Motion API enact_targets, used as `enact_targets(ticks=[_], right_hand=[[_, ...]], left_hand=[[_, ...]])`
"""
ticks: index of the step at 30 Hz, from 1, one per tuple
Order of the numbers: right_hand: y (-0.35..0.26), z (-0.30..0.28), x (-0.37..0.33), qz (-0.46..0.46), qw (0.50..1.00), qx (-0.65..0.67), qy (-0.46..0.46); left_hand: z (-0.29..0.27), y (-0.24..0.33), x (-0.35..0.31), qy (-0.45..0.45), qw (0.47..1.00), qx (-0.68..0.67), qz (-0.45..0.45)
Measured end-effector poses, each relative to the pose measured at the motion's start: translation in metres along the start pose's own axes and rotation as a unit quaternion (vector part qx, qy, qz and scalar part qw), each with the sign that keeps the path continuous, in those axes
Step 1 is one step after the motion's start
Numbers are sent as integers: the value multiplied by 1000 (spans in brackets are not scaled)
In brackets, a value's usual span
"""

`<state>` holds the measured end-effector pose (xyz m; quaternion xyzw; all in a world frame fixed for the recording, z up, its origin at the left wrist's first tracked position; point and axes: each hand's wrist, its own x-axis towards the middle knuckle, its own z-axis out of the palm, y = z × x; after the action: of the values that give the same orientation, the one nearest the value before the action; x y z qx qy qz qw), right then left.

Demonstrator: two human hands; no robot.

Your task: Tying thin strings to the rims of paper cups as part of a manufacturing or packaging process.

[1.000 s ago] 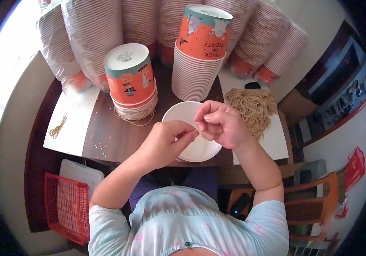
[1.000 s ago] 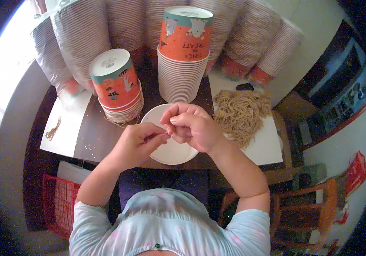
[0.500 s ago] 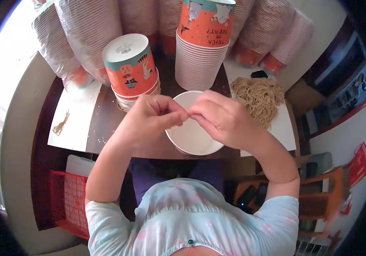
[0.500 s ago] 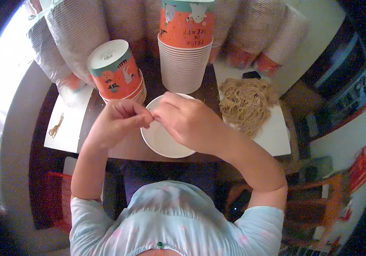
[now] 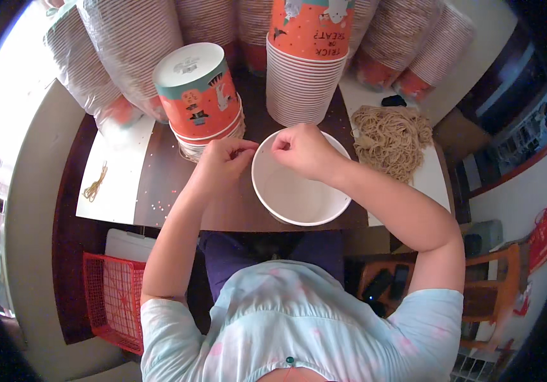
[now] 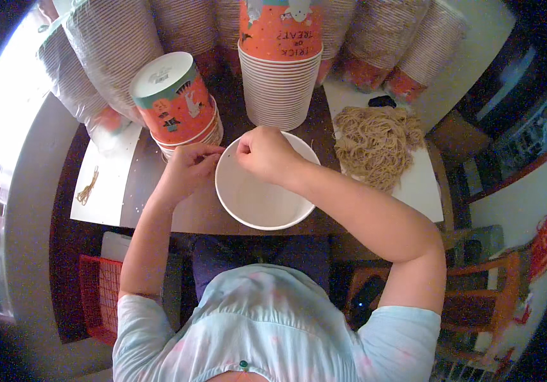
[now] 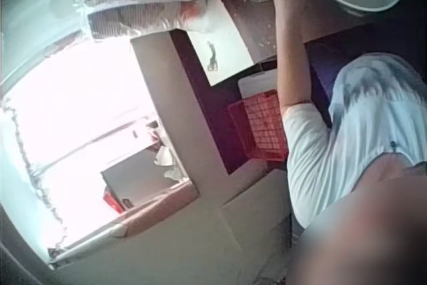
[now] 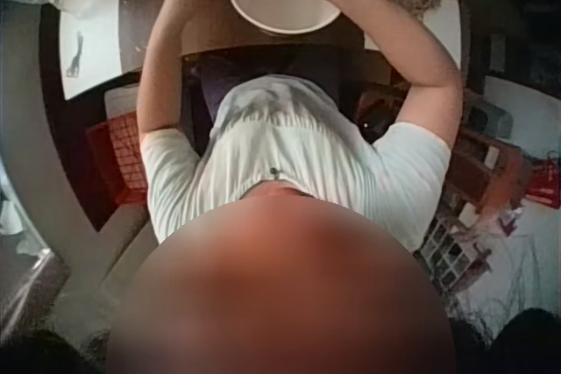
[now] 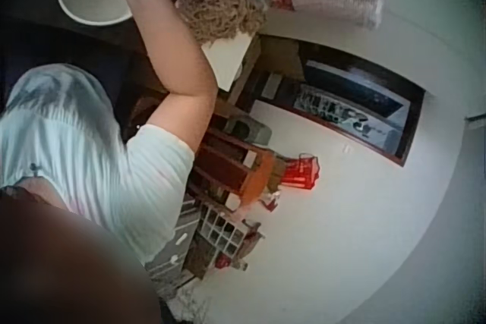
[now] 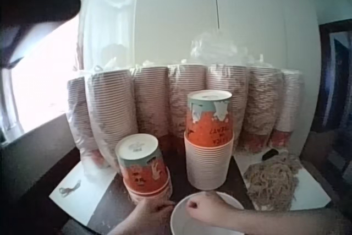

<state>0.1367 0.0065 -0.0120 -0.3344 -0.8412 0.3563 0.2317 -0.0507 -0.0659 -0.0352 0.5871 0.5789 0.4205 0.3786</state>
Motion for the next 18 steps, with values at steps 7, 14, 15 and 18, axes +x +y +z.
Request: enact_targets(ticks=[7, 14, 15, 18], right_hand=[[1, 3, 3, -1, 1000, -21, -5], [4, 6, 4, -5, 1000, -11, -4], [4, 7, 4, -8, 1000, -18, 1], [1, 7, 6, 3, 1000, -31, 0]], left_hand=[[1, 2, 1, -11, 1000, 5, 23], [1, 3, 4, -20, 1000, 2, 17], [0, 5, 4, -23, 1000, 9, 8], [0, -3, 5, -32, 999, 0, 14]])
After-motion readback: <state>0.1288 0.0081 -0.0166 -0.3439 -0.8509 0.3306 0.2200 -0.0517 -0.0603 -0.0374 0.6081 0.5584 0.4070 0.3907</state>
